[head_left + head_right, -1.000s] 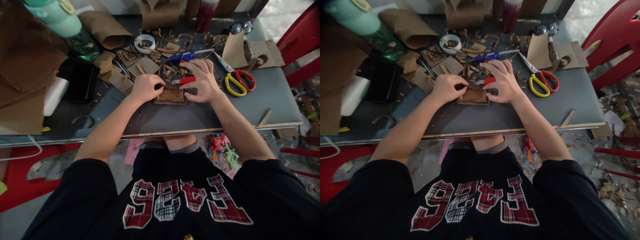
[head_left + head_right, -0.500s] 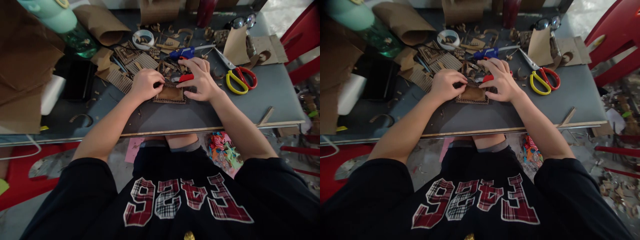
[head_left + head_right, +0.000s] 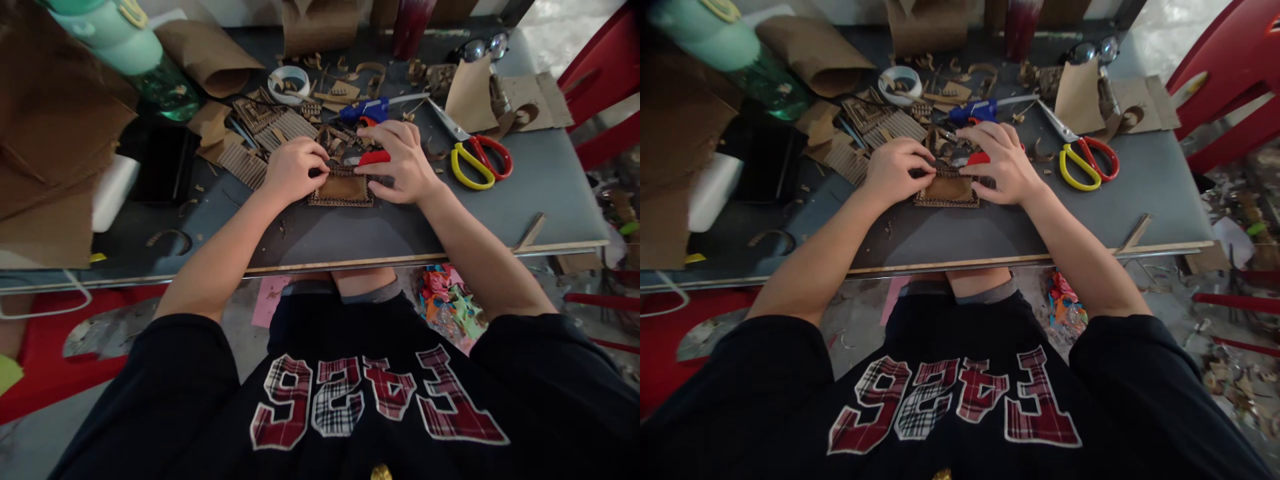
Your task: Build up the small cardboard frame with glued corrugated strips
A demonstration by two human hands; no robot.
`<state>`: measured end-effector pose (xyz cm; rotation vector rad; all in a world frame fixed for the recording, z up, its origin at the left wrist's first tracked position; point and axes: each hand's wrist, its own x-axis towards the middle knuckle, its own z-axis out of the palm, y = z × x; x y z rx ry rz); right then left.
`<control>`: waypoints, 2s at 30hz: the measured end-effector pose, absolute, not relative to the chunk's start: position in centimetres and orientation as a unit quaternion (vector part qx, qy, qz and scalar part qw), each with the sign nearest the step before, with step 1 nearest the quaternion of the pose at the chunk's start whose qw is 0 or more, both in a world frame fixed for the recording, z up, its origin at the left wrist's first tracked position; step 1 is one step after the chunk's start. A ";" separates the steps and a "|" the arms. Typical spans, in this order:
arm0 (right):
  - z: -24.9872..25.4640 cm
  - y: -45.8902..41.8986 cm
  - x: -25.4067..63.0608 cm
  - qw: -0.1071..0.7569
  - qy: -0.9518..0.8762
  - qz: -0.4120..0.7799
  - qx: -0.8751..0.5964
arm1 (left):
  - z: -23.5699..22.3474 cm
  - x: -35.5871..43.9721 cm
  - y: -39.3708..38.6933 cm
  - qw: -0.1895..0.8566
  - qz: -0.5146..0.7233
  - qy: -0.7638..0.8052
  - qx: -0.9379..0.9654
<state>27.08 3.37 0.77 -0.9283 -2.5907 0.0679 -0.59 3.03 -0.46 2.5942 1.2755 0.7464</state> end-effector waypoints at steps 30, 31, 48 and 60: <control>-0.7 4.4 27.7 0.362 -0.818 -0.009 -0.446 | -0.9 -1.3 3.8 0.101 0.252 0.384 0.883; -0.4 4.1 27.6 0.349 -0.829 -0.004 -0.436 | -1.0 -1.3 3.9 0.098 0.249 0.373 0.889; -0.6 3.9 26.6 0.251 -0.893 0.005 -0.372 | -1.1 -1.6 3.9 0.139 0.169 0.306 0.926; -1.2 4.8 27.9 0.388 -0.850 0.058 -0.350 | -0.8 -0.9 2.7 0.075 0.280 0.393 0.872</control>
